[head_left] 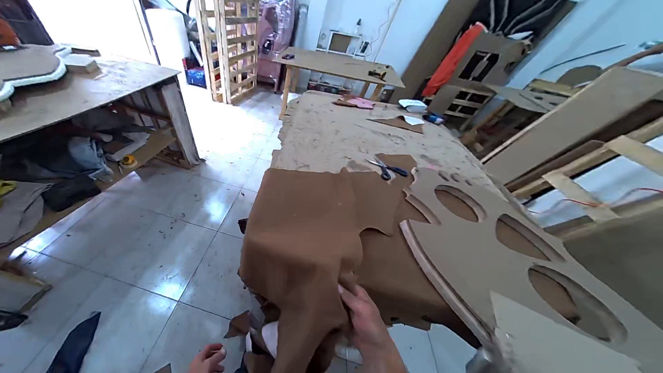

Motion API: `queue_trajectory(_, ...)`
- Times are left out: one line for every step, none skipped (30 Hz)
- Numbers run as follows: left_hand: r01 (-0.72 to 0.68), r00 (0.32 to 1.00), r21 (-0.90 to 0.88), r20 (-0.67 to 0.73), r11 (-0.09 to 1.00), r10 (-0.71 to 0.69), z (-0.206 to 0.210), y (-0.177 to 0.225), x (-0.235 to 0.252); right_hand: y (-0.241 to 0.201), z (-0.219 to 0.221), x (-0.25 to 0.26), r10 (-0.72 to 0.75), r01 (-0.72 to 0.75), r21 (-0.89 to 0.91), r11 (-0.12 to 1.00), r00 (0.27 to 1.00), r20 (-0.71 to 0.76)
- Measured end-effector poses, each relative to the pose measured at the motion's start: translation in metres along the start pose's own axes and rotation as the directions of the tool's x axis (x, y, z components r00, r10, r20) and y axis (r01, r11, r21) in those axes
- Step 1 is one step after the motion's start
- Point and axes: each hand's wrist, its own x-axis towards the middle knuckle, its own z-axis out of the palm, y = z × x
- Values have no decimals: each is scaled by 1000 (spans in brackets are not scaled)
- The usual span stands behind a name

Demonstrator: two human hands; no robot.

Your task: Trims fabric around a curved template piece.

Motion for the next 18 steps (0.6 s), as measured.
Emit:
queue_trajectory(-11,1000,-53,16,999,12,8,8,1,-8,9,3,18,-18,-14,1000,1000,-6)
queue_trajectory(-29,999,-95,31,995,32,16,18,2,-12,16,4,45,-46,-23,999,999,-22)
queue_trajectory(-57,997,-125,45,991,63,24,27,1,-14,19,2,73,-73,-19,997,997,-28)
queue_trajectory(-96,993,-142,55,985,104,31,37,-1,-15,22,-3,91,-91,-9,996,996,-21)
queue_trajectory(-139,987,-156,58,978,150,35,45,-3,-16,23,-11,99,-99,10,995,995,4)
queue_trajectory(-178,980,-169,55,969,189,37,51,-3,-17,24,-22,92,-93,41,995,995,40)
queue_trajectory(-202,976,-189,47,961,214,37,55,-2,-19,26,-34,66,-72,85,994,996,63)
queue_trajectory(-204,976,-209,36,957,215,37,57,1,-22,27,-47,26,-35,122,992,997,72)
queue_trajectory(-188,980,-230,21,955,198,37,58,5,-29,28,-60,-25,17,137,990,998,58)
queue_trajectory(-159,986,-259,0,953,165,38,58,11,-39,30,-72,-77,72,135,988,996,34)
queue_trajectory(-127,992,-297,-19,946,128,41,56,17,-51,32,-83,-128,127,123,984,992,1)
queue_trajectory(-91,996,-331,-30,939,86,45,52,26,-65,34,-92,-185,187,105,977,982,-30)
queue_trajectory(-54,998,-366,-33,929,45,52,49,36,-79,34,-100,-246,249,89,964,968,-45)
queue_trajectory(-27,1000,-397,-21,917,20,61,47,45,-90,29,-107,-311,313,75,947,950,-33)
queue_trajectory(-9,1000,-428,-1,904,9,72,48,52,-98,17,-113,-375,375,67,925,927,-8)
queue_trajectory(1,999,-466,33,885,16,84,52,56,-104,8,-120,-435,436,29,899,899,-47)
queue_trajectory(6,996,-513,78,858,40,95,58,57,-110,14,-125,-500,501,-58,863,834,-234)
queue_trajectory(-12,987,-569,125,822,101,107,68,57,-110,12,-120,-610,604,-153,782,692,-386)
